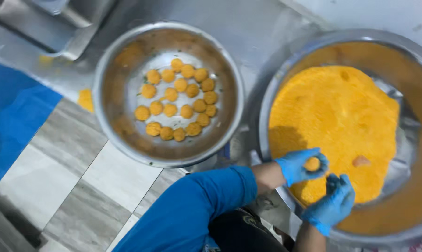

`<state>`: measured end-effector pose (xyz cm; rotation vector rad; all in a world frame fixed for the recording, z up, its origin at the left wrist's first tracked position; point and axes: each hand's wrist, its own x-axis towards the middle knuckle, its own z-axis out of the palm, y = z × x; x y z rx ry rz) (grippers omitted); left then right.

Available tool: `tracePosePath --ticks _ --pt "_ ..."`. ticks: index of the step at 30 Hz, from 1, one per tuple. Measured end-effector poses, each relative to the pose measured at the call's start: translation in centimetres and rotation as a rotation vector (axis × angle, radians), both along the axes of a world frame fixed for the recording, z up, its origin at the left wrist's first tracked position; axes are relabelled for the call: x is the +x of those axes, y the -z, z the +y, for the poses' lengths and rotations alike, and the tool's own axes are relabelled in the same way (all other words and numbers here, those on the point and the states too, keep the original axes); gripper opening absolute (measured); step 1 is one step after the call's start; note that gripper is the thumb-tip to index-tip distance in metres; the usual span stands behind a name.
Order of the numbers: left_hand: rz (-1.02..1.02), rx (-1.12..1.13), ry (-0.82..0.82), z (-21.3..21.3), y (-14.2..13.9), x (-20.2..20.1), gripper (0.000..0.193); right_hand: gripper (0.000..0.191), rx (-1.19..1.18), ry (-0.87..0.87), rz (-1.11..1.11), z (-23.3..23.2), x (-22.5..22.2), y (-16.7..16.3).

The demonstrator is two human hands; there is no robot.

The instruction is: The person takes portions of an orange breadcrumb-coated mixture from a large metal bowl, rolls and presses the mixture between both gloved hands to form round balls, and places each finished ball into a second metal bowl alongside previously formed balls. The person repeats this shaping cycle continuously throughout the clip.

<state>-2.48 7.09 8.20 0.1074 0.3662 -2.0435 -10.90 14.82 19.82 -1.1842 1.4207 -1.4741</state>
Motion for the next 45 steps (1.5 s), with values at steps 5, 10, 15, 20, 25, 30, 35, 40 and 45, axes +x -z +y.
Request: tracePosePath --ticks 5,10,15,20,25,30,35,40,45 --pt "-0.022 -0.043 -0.005 1.7 -3.4 4.2 0.036 0.032 0.077 -0.146 0.182 3.0 0.1 1.3" --pt "-0.145 -0.340 -0.207 3.6 -4.4 15.2 0.038 0.032 0.024 -0.326 0.533 4.8 1.3 2.2" --pt "-0.444 -0.003 -0.424 8.0 -2.0 30.9 0.021 0.032 -0.020 -0.353 0.749 5.3 2.9 2.0" --pt "-1.086 0.134 -0.304 15.3 0.5 44.6 0.020 0.034 -0.025 -0.362 0.753 5.2 3.0 2.0" --pt "-1.804 0.456 -0.259 16.9 2.0 53.5 0.015 0.033 -0.039 -0.366 0.859 5.0 2.9 2.4" --pt "-2.645 0.152 0.089 18.0 1.3 57.0 0.013 0.033 -0.056 -0.367 0.906 5.0 3.1 2.1" --pt "-2.807 0.142 0.629 18.6 0.2 57.7 0.028 0.033 -0.046 -0.352 0.927 5.0 3.4 1.5" --pt "-2.898 0.173 0.924 19.5 -1.5 57.3 0.036 0.033 -0.072 -0.350 0.913 4.5 3.5 1.0" --pt "-3.049 0.154 0.501 18.0 -5.7 57.5 0.045 0.032 -0.018 -0.371 0.951 4.0 3.6 0.1"
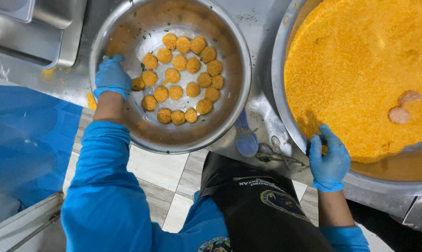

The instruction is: The person takes portions of an orange breadcrumb-coated mixture from a large metal bowl, rolls and presses the mixture between both gloved hands to form round balls, and places each finished ball into a second metal bowl alongside previously formed balls. The person repeats this shaping cycle continuously throughout the clip.

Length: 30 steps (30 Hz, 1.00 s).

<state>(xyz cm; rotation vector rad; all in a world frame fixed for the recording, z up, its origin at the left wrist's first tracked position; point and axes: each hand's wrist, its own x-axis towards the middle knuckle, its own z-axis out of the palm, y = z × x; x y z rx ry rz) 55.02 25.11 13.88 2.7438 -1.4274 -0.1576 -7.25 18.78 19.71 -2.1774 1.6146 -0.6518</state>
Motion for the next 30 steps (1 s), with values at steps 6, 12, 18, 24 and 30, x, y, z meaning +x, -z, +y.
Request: tracePosePath --ticks 6,12,18,24,30 --pt "0.365 -0.456 0.232 -6.7 -4.9 -12.2 0.020 0.036 0.291 -0.002 -0.214 -3.1 -0.6 0.5" --pt "0.694 -0.451 0.612 -14.9 -4.5 -33.9 0.016 0.046 0.178 -0.037 0.087 -12.5 -1.0 3.3" --pt "0.648 -0.245 0.766 -20.4 -0.3 -44.9 0.047 0.072 0.186 0.192 0.348 -18.7 0.4 6.3" --pt "0.711 -0.210 0.466 -22.2 1.7 -47.1 0.065 0.067 0.122 -0.039 0.234 -24.8 3.0 7.5" --pt "0.948 -0.462 0.242 -23.4 3.3 -46.5 0.076 0.090 0.154 -0.143 0.416 -30.3 7.8 5.2"
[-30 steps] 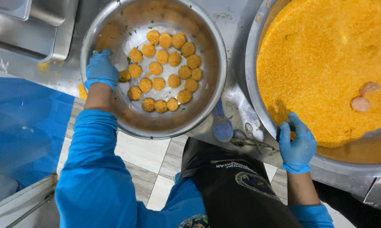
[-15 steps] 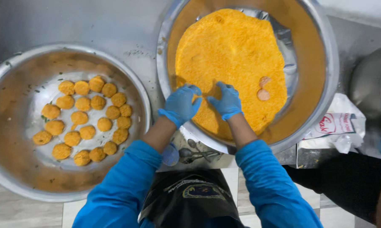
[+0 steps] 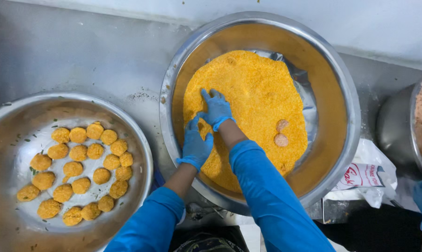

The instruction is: The person takes portions of an orange breadcrumb-coated mixture from a large metal bowl, rolls and presses the mixture between both gloved hands to form round balls, and places each finished ball into a second metal bowl alongside previously formed balls. The person repeats this shaping cycle continuously throughout the clip.

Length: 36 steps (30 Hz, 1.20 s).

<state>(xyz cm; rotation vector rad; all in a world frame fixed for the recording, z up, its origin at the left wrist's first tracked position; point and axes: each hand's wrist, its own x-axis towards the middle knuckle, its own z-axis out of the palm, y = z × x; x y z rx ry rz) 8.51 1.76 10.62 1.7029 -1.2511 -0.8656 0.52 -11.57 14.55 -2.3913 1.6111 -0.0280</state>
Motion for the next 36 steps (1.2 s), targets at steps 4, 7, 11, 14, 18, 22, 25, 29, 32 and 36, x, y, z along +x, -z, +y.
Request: tracePosePath --ticks 4,7,11,14,18,22,25,29,32,36 --pt "0.106 0.105 -0.043 -0.6 2.3 -0.1 0.082 0.088 0.114 0.023 0.050 -1.4 1.2 0.3" --pt "0.348 0.186 -0.090 -1.5 3.8 -0.4 0.080 0.066 0.145 -0.005 0.013 -1.0 0.3 2.3" --pt "0.593 0.346 -0.157 -1.4 4.8 -0.3 0.072 0.052 0.158 -0.029 -0.233 1.2 -2.4 4.2" --pt "0.987 0.518 -0.216 -0.1 4.9 -1.0 0.064 0.043 0.401 0.208 -0.616 3.4 -5.5 3.9" --pt "1.493 0.641 -0.252 1.9 4.1 -3.7 0.058 0.028 0.616 0.459 -1.168 8.9 -8.5 0.9" --pt "1.741 0.511 -0.097 2.9 2.9 -6.4 0.053 0.030 0.551 0.494 -1.429 14.6 -9.3 -1.7" --pt "1.723 0.541 -0.101 3.8 1.9 -7.4 0.046 0.030 0.121 0.495 -1.260 17.9 -10.1 -2.4" --pt "1.576 0.556 -0.123 4.2 0.7 -7.8 0.038 0.034 0.090 0.870 -1.510 19.8 -10.8 -1.3" --pt "1.473 0.475 -0.055 4.5 -0.5 -8.2 0.025 0.039 0.331 1.019 -1.729 21.2 -10.8 0.2" --pt "0.822 0.026 0.246 6.2 -2.6 -9.3 0.027 0.046 0.492 1.067 -2.092 21.4 -10.6 1.7"
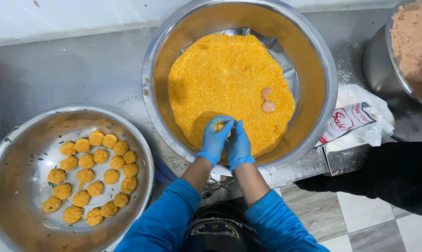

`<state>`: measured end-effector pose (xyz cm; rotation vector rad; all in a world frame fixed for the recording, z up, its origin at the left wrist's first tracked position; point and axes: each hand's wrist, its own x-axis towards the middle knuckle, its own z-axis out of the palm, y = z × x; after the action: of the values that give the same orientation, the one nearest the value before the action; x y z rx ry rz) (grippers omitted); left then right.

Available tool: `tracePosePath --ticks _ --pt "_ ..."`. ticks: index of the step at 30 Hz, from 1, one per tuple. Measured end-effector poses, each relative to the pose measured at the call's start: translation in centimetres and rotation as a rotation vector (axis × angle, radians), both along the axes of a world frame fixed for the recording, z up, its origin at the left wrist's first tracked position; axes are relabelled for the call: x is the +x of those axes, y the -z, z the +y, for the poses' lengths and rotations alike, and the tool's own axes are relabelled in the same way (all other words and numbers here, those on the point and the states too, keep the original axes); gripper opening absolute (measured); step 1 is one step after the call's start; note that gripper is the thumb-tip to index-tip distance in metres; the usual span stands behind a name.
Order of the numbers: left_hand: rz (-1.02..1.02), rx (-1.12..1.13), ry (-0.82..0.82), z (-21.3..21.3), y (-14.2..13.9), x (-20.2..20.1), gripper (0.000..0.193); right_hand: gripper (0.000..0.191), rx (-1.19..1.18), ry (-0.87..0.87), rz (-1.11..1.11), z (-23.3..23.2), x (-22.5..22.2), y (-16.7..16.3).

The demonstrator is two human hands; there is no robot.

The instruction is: The person takes portions of an orange breadcrumb-coated mixture from a large metal bowl, rolls and presses the mixture between both gloved hands to form round balls, and places each finished ball into a second metal bowl alongside previously formed balls. The person repeats this shaping cycle continuously throughout the clip.

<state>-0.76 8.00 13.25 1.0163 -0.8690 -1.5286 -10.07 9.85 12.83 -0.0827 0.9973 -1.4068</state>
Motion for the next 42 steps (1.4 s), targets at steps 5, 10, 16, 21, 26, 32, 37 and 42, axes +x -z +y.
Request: tracePosePath --ticks 5,10,16,21,26,32,37,42 --pt "-0.335 -0.426 -0.047 2.0 -2.0 0.1 0.042 0.050 0.058 0.034 -0.090 -1.6 -0.2 -0.4" --pt "0.533 0.266 0.026 1.4 -2.3 0.7 0.060 0.035 -0.201 0.116 0.395 -1.6 1.7 -3.1" --pt "0.707 0.574 -0.024 0.5 -2.0 1.0 0.043 0.035 -0.495 -0.025 0.971 0.9 2.3 -6.4" --pt "0.447 0.431 -0.086 0.1 -2.2 0.5 0.041 0.046 -0.230 0.091 0.309 1.1 1.3 -5.2" --pt "-0.185 -0.313 -0.148 1.6 -3.0 -0.5 0.039 0.037 0.081 0.064 -0.204 0.6 1.2 -2.9" --pt "0.278 0.177 -0.174 1.0 -3.6 0.1 0.045 0.040 -0.221 -0.037 0.396 -0.1 1.9 -4.5" --pt "0.709 0.508 -0.055 0.3 -3.0 0.6 0.053 0.035 -0.717 -0.025 1.412 1.6 2.3 -6.7" --pt "0.487 0.492 -0.139 0.2 -3.5 -0.2 0.039 0.041 -0.179 0.057 0.442 1.6 0.9 -3.8"
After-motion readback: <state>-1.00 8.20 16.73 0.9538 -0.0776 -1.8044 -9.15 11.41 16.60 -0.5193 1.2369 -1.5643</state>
